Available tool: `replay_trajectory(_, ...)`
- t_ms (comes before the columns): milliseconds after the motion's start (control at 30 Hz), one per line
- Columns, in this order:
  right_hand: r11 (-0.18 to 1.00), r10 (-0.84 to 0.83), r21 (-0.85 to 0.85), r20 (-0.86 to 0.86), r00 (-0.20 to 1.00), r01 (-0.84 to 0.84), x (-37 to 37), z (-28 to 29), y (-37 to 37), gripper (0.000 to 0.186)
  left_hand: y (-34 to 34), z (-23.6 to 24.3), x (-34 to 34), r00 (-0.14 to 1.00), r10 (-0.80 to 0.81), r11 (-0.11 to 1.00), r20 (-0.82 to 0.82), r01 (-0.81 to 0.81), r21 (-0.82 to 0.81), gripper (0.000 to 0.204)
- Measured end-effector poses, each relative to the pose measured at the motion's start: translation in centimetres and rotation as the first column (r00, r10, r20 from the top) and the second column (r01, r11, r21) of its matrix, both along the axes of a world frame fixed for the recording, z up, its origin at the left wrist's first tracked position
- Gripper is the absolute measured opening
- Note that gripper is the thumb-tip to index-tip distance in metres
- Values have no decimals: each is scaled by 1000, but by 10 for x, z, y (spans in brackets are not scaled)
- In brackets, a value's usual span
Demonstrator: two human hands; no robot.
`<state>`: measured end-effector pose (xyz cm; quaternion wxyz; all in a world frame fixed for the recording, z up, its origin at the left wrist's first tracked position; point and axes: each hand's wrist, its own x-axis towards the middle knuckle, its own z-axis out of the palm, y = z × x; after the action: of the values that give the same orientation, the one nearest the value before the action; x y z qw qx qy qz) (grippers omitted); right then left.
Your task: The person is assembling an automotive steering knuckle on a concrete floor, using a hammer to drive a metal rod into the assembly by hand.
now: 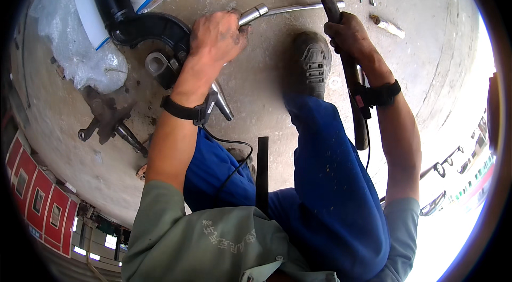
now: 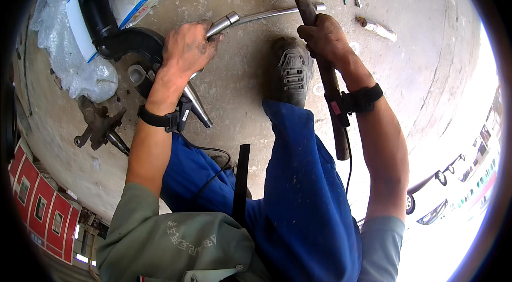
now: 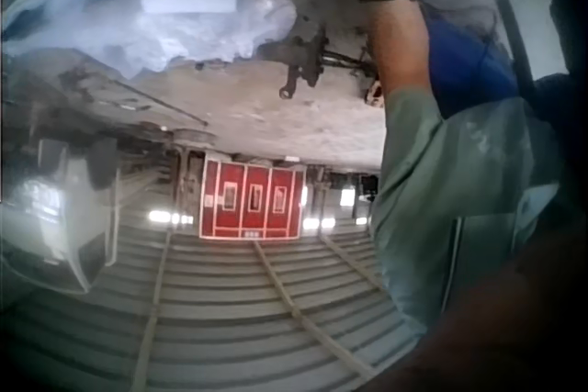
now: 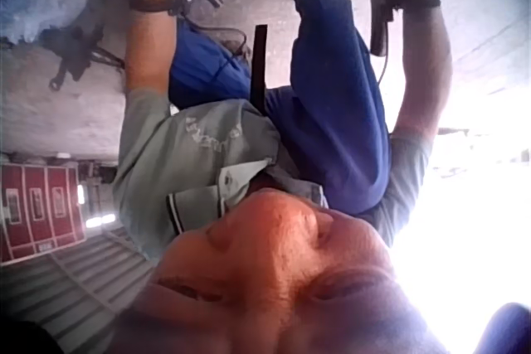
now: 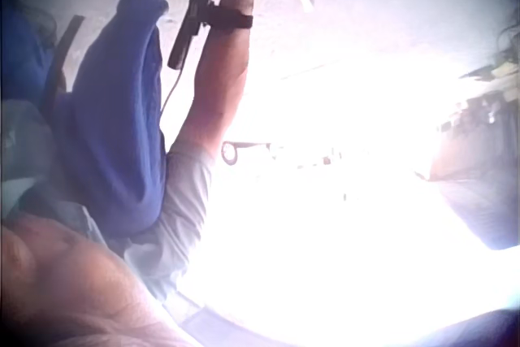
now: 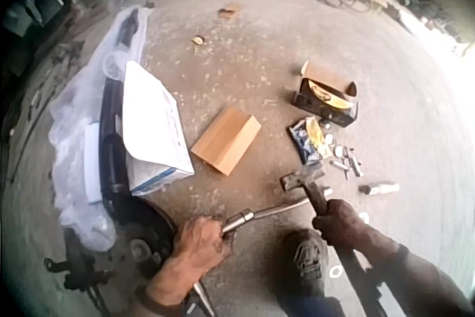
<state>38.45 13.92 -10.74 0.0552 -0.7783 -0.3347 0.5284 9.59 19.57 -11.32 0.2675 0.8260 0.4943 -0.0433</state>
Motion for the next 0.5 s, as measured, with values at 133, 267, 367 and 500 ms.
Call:
replay_trajectory(133,991,135,-15,87,987,-134,-13,-1,-8,32,-2,-4,-1,1000,-19,1000,-7,19,11,24)
replay_trajectory(267,928,372,24,-108,922,-372,-32,2,-22,38,-3,-3,-4,1000,-6,1000,10,6,5,26)
replay_trajectory(367,955,289,-44,-61,955,-292,-15,3,-14,23,-4,-3,-5,1000,-6,1000,17,6,15,25)
replay_trajectory(500,999,-25,-25,-43,999,24,1,-5,4,36,-5,-6,-6,1000,-17,998,21,16,62,24)
